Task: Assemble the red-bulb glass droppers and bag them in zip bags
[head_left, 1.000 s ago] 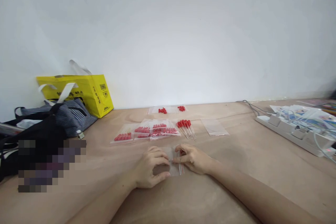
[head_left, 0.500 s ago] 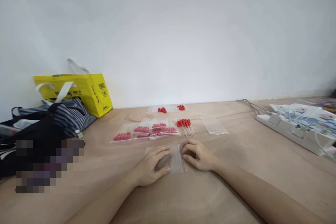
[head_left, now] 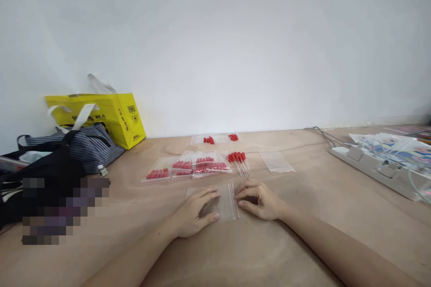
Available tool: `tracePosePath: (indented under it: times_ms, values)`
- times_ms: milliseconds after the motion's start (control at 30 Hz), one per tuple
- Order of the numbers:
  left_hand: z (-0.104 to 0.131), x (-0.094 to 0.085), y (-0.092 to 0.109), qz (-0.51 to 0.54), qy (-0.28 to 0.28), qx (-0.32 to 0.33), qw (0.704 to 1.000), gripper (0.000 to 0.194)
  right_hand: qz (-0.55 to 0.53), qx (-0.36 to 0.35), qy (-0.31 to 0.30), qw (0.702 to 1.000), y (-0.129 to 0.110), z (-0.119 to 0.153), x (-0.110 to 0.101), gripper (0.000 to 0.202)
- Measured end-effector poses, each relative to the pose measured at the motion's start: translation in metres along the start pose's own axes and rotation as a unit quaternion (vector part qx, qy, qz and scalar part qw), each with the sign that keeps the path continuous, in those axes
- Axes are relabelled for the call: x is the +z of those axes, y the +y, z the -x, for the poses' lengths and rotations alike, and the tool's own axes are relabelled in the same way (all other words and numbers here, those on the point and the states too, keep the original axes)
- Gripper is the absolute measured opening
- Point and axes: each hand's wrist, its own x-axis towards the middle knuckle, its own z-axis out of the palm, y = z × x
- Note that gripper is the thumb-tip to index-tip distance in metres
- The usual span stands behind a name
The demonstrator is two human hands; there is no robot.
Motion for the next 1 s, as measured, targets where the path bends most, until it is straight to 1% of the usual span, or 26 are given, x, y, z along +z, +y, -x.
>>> tracePosePath:
  times_ms: [167, 233, 333, 400, 567, 667, 733, 833, 933, 1000]
  values:
    - [0.000, -0.001, 0.001, 0.013, -0.015, -0.017, 1.000, 0.045, 0.004, -0.019, -0.031, 0.999, 0.000, -0.001, 0.000, 0.016]
    - [0.001, -0.001, 0.001, 0.012, -0.019, -0.018, 1.000, 0.046, 0.005, -0.021, -0.034, 0.999, -0.001, -0.001, 0.000, 0.017]
    - [0.001, -0.001, 0.001, 0.013, -0.020, -0.018, 1.000, 0.047, 0.003, -0.026, -0.036, 0.999, -0.003, -0.001, 0.001, 0.019]
    - [0.000, -0.001, 0.000, 0.014, -0.018, -0.017, 1.000, 0.047, 0.005, -0.042, -0.049, 0.998, -0.006, -0.002, 0.002, 0.023]
    - [0.000, 0.001, -0.002, 0.024, -0.011, -0.012, 1.000, 0.048, 0.031, -0.078, -0.097, 0.992, -0.011, -0.004, 0.004, 0.043]
    - [0.000, 0.001, -0.002, 0.032, -0.011, -0.012, 0.999, 0.050, 0.033, -0.092, -0.147, 0.984, -0.013, -0.006, 0.004, 0.060]
    - [0.001, 0.001, -0.002, 0.039, -0.008, -0.013, 0.999, 0.053, 0.034, -0.101, -0.176, 0.979, -0.014, -0.009, 0.002, 0.067]
    - [0.001, 0.000, -0.004, 0.044, 0.013, -0.015, 0.999, 0.063, 0.023, -0.099, -0.193, 0.976, -0.013, -0.012, 0.000, 0.061]
    - [0.002, -0.001, -0.006, 0.040, 0.014, -0.020, 0.999, 0.070, -0.014, -0.072, -0.181, 0.981, -0.010, -0.012, -0.001, 0.052]
    - [0.003, 0.000, -0.009, 0.040, 0.008, -0.021, 0.999, 0.069, -0.056, -0.049, -0.165, 0.983, -0.007, -0.010, -0.002, 0.046]
